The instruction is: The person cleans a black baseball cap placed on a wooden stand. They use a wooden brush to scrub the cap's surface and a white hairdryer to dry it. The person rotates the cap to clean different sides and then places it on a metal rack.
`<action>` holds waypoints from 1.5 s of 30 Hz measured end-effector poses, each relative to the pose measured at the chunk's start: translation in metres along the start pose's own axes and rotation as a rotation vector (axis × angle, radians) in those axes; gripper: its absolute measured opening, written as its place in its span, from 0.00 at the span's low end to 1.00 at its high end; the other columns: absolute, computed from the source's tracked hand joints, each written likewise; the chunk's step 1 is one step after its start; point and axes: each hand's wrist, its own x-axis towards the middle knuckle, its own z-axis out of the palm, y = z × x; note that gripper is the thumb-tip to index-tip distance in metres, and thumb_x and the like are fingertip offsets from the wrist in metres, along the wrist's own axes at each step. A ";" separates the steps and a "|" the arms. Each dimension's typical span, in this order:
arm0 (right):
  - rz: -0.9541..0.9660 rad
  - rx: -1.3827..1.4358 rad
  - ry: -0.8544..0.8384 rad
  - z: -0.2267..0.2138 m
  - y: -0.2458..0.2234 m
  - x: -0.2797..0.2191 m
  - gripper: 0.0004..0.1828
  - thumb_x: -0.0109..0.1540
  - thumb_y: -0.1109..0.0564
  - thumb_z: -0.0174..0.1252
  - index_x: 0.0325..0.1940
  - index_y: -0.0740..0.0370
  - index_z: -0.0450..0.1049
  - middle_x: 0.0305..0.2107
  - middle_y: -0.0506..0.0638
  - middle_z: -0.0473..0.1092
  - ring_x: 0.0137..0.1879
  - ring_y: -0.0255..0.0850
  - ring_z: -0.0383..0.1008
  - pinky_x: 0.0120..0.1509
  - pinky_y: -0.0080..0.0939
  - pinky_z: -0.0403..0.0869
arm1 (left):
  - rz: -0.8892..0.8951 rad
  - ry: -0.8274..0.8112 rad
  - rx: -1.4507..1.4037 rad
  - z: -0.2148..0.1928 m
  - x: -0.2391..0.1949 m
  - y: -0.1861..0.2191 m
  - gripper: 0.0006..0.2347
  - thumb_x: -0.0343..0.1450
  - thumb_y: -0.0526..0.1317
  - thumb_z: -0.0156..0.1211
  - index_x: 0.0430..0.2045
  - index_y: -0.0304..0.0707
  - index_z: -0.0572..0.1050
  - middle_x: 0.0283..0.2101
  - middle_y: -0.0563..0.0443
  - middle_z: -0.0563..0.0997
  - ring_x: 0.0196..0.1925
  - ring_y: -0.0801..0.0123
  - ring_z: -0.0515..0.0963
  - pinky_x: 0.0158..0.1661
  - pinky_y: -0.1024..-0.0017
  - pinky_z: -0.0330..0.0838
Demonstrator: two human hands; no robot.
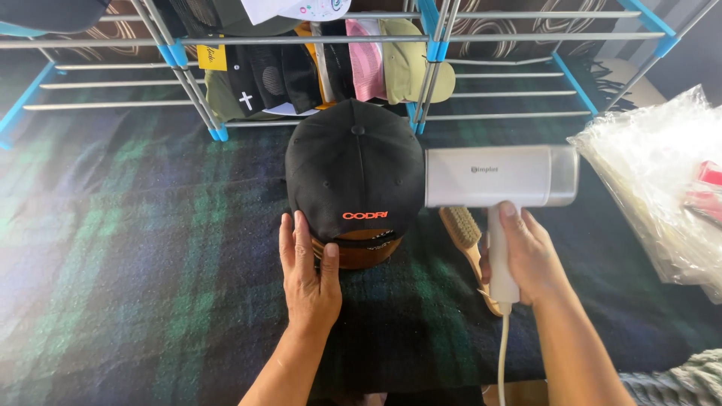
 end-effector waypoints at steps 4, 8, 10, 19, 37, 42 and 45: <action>0.066 0.079 0.059 0.002 0.014 -0.009 0.28 0.70 0.38 0.46 0.50 0.69 0.66 0.14 0.67 0.64 0.14 0.57 0.67 0.15 0.57 0.70 | 0.092 0.086 0.030 0.004 0.000 -0.009 0.27 0.77 0.52 0.49 0.73 0.48 0.56 0.77 0.35 0.52 0.74 0.40 0.59 0.63 0.46 0.65; -0.042 0.060 0.146 -0.005 0.002 -0.012 0.25 0.73 0.43 0.46 0.47 0.72 0.69 0.10 0.73 0.64 0.14 0.64 0.70 0.16 0.63 0.72 | 0.144 0.142 0.032 0.003 0.001 -0.013 0.28 0.76 0.48 0.55 0.74 0.50 0.57 0.75 0.32 0.55 0.69 0.33 0.66 0.59 0.44 0.69; -0.098 0.030 0.156 -0.012 -0.014 -0.012 0.21 0.73 0.45 0.49 0.46 0.70 0.70 0.12 0.73 0.65 0.16 0.62 0.72 0.18 0.62 0.74 | 0.144 0.142 0.025 0.004 0.000 -0.011 0.28 0.77 0.48 0.54 0.74 0.50 0.57 0.75 0.32 0.55 0.68 0.33 0.67 0.59 0.43 0.69; -0.277 -0.300 -0.005 -0.011 -0.099 0.019 0.25 0.71 0.42 0.54 0.52 0.70 0.72 0.13 0.71 0.67 0.16 0.59 0.73 0.18 0.59 0.74 | 0.139 0.128 0.019 0.005 -0.001 -0.011 0.28 0.77 0.49 0.53 0.74 0.51 0.56 0.75 0.32 0.54 0.67 0.33 0.68 0.57 0.41 0.70; 0.239 0.270 -0.052 -0.001 0.025 0.029 0.34 0.71 0.33 0.48 0.50 0.72 0.69 0.20 0.62 0.64 0.16 0.50 0.66 0.16 0.52 0.69 | 0.142 0.157 0.015 0.010 0.000 -0.015 0.27 0.78 0.48 0.52 0.74 0.51 0.56 0.74 0.33 0.57 0.67 0.32 0.68 0.56 0.42 0.72; 0.189 0.250 0.027 0.011 0.036 -0.025 0.35 0.73 0.35 0.43 0.40 0.74 0.70 0.11 0.64 0.62 0.11 0.57 0.66 0.13 0.54 0.69 | 0.184 0.196 0.035 0.005 -0.001 -0.010 0.27 0.77 0.47 0.54 0.74 0.49 0.58 0.74 0.32 0.58 0.67 0.35 0.70 0.56 0.45 0.73; 0.245 0.251 0.084 0.007 0.027 -0.059 0.23 0.70 0.41 0.47 0.48 0.65 0.66 0.20 0.63 0.63 0.15 0.52 0.60 0.16 0.53 0.61 | 0.133 0.057 -0.013 -0.001 0.000 -0.005 0.27 0.79 0.51 0.44 0.73 0.40 0.54 0.77 0.30 0.49 0.80 0.43 0.50 0.70 0.46 0.56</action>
